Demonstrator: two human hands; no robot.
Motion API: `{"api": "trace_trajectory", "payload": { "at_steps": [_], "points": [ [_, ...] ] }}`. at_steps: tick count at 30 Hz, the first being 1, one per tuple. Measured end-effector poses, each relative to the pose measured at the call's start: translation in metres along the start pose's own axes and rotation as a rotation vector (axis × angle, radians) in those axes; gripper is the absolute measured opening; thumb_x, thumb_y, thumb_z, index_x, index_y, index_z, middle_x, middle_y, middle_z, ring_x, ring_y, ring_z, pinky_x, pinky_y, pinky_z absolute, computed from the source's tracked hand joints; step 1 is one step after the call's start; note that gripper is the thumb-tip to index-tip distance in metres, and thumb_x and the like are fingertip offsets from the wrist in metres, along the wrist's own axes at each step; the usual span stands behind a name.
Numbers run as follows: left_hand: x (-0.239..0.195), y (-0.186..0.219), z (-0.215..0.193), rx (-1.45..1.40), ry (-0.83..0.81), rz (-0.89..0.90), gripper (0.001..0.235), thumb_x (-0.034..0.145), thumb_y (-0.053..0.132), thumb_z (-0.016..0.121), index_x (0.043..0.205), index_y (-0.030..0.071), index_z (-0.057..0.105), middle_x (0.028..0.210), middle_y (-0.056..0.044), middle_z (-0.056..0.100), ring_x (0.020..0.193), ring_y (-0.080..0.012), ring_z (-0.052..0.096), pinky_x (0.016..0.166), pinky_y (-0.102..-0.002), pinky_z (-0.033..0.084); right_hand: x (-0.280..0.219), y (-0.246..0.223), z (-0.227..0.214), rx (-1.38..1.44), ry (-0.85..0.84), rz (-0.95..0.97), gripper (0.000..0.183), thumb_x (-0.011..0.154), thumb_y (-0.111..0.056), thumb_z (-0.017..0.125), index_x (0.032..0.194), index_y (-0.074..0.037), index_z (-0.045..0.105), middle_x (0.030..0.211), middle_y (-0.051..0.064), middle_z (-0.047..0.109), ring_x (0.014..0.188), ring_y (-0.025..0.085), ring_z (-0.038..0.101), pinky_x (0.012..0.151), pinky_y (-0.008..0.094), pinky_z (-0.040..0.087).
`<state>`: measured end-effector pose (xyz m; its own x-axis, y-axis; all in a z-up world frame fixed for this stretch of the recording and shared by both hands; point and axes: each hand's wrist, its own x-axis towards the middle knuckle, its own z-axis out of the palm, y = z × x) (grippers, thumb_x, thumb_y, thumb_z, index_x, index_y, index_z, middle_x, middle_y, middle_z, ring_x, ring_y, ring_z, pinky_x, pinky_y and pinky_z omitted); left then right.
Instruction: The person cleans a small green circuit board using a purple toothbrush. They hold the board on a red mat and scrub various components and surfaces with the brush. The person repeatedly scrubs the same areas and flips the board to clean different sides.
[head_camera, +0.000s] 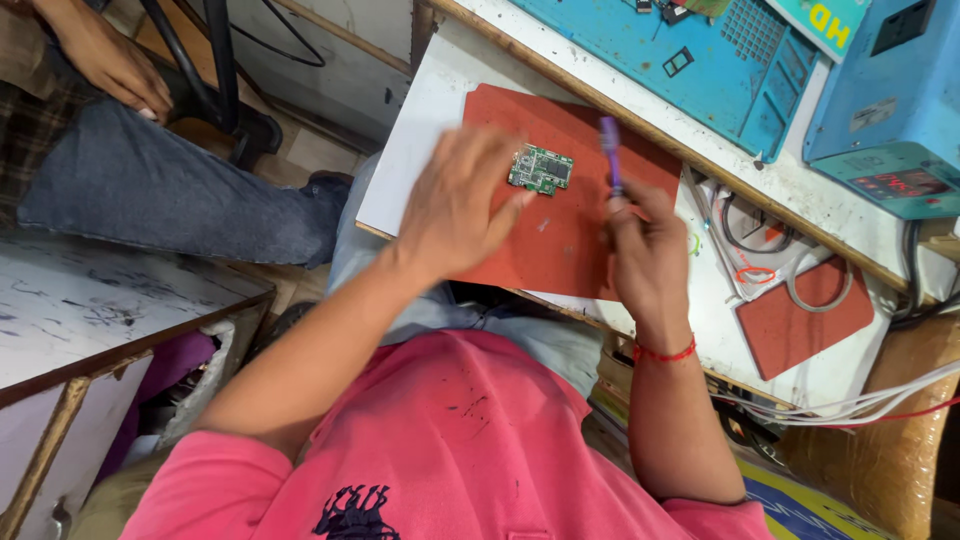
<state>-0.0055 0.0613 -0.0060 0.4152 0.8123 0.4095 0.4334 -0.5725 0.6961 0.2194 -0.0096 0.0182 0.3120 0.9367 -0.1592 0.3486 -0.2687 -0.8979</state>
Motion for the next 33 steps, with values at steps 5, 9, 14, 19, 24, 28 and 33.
{"api": "trace_trajectory", "payload": {
  "at_steps": [5, 9, 14, 19, 24, 28, 33],
  "points": [
    [0.008, -0.011, 0.002, 0.218, -0.06, 0.038, 0.056, 0.081, 0.029, 0.081, 0.127, 0.003, 0.065, 0.135, -0.02, 0.048, 0.128, -0.0398, 0.044, 0.108, -0.053, 0.038, -0.004, 0.003, 0.012, -0.462, -0.099, -0.277, 0.052, 0.095, 0.005, 0.048, 0.147, 0.002, 0.053, 0.108, 0.016, 0.058, 0.081, 0.022, 0.065, 0.073, 0.035, 0.054],
    [0.011, -0.008, -0.003, 0.208, -0.105, -0.044, 0.048, 0.076, 0.031, 0.082, 0.11, 0.002, 0.064, 0.133, -0.02, 0.05, 0.127, -0.0397, 0.045, 0.108, -0.052, 0.038, -0.01, 0.009, 0.035, -0.558, -0.057, -0.363, 0.041, 0.1, 0.001, 0.057, 0.141, 0.001, 0.059, 0.109, 0.02, 0.059, 0.088, 0.032, 0.065, 0.077, 0.04, 0.054],
    [-0.004, -0.01, -0.008, 0.181, -0.005, 0.058, 0.059, 0.075, 0.037, 0.084, 0.115, -0.001, 0.064, 0.131, -0.019, 0.051, 0.125, -0.0386, 0.046, 0.105, -0.052, 0.039, -0.017, 0.013, 0.043, -0.609, -0.082, -0.421, 0.038, 0.099, 0.001, 0.059, 0.138, 0.001, 0.064, 0.11, 0.022, 0.06, 0.09, 0.036, 0.065, 0.079, 0.042, 0.054],
    [-0.01, -0.017, -0.007, 0.142, -0.064, -0.043, 0.05, 0.081, 0.037, 0.087, 0.115, 0.006, 0.067, 0.12, -0.008, 0.056, 0.114, -0.031, 0.05, 0.097, -0.047, 0.042, -0.019, 0.0, 0.024, -0.636, -0.06, -0.31, 0.048, 0.099, 0.002, 0.061, 0.146, 0.002, 0.056, 0.109, 0.023, 0.059, 0.09, 0.038, 0.063, 0.078, 0.045, 0.051],
    [0.003, -0.014, 0.006, 0.201, -0.036, -0.062, 0.056, 0.073, 0.038, 0.088, 0.112, 0.003, 0.065, 0.113, -0.01, 0.054, 0.106, -0.0314, 0.05, 0.087, -0.048, 0.04, -0.033, -0.01, 0.036, -0.641, -0.163, -0.419, 0.052, 0.094, 0.007, 0.058, 0.143, -0.009, 0.062, 0.112, 0.019, 0.061, 0.09, 0.036, 0.069, 0.077, 0.045, 0.056],
    [-0.001, -0.02, -0.002, 0.09, -0.023, -0.03, 0.052, 0.077, 0.031, 0.089, 0.118, 0.007, 0.069, 0.112, -0.007, 0.054, 0.103, -0.0288, 0.049, 0.087, -0.046, 0.04, -0.009, -0.014, 0.036, -0.808, -0.066, -0.36, 0.052, 0.096, 0.005, 0.058, 0.143, -0.014, 0.065, 0.115, 0.019, 0.063, 0.087, 0.04, 0.068, 0.071, 0.048, 0.055],
    [0.0, -0.022, 0.001, 0.048, -0.016, -0.103, 0.046, 0.074, 0.032, 0.091, 0.108, 0.007, 0.073, 0.11, -0.007, 0.054, 0.104, -0.0288, 0.049, 0.09, -0.046, 0.041, -0.007, -0.009, 0.036, -0.797, -0.098, -0.399, 0.056, 0.092, 0.007, 0.055, 0.143, -0.014, 0.063, 0.114, 0.019, 0.062, 0.085, 0.041, 0.068, 0.069, 0.049, 0.055]
  ]
}}
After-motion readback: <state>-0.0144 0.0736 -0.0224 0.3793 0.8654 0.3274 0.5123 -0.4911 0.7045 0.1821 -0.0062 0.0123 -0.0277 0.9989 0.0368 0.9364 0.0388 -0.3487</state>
